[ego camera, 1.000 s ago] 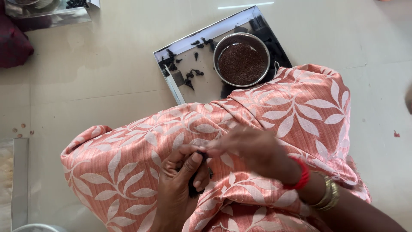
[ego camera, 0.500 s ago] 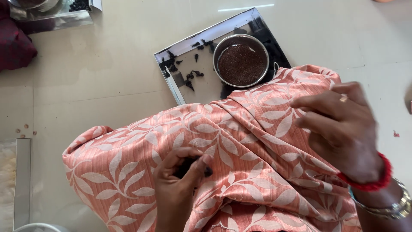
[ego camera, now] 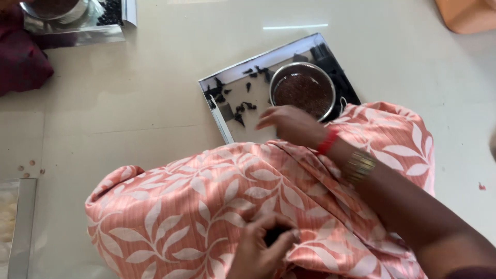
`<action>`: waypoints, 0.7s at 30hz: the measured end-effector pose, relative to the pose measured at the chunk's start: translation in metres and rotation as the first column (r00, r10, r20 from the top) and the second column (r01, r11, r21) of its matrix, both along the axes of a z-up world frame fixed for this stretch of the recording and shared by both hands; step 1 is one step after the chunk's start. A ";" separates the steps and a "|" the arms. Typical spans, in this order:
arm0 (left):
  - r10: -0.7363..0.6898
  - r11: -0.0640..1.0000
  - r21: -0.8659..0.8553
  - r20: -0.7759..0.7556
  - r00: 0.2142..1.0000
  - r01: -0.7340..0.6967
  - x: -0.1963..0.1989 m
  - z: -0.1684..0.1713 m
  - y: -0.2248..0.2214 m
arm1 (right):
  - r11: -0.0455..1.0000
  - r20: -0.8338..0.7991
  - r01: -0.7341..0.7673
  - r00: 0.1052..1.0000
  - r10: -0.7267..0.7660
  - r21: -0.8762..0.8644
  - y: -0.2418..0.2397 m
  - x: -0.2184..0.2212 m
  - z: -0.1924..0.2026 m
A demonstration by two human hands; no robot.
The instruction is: The person cleans and sorts seeds or dried plant parts by hand into a tray and pot.
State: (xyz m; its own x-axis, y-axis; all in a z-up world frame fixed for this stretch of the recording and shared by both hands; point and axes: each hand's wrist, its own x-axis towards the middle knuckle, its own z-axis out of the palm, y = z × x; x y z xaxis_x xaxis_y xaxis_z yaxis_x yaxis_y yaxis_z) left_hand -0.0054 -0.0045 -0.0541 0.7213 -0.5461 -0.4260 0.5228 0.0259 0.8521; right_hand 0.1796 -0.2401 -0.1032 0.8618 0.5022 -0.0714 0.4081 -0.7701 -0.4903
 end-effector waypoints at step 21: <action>0.433 0.901 0.069 -0.143 0.890 -0.427 0.052 -0.007 0.036 | 0.773 -0.530 0.359 0.847 -0.035 0.523 0.054 0.009 0.045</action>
State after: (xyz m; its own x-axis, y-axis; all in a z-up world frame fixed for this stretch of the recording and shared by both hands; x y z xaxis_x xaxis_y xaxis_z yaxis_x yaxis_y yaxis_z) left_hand 0.0470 0.0318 -0.0609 0.8080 -0.1799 -0.5611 0.5892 0.2493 0.7686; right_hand 0.1887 -0.1857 -0.0586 0.8827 0.4032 -0.2414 -0.1225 -0.2985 -0.9465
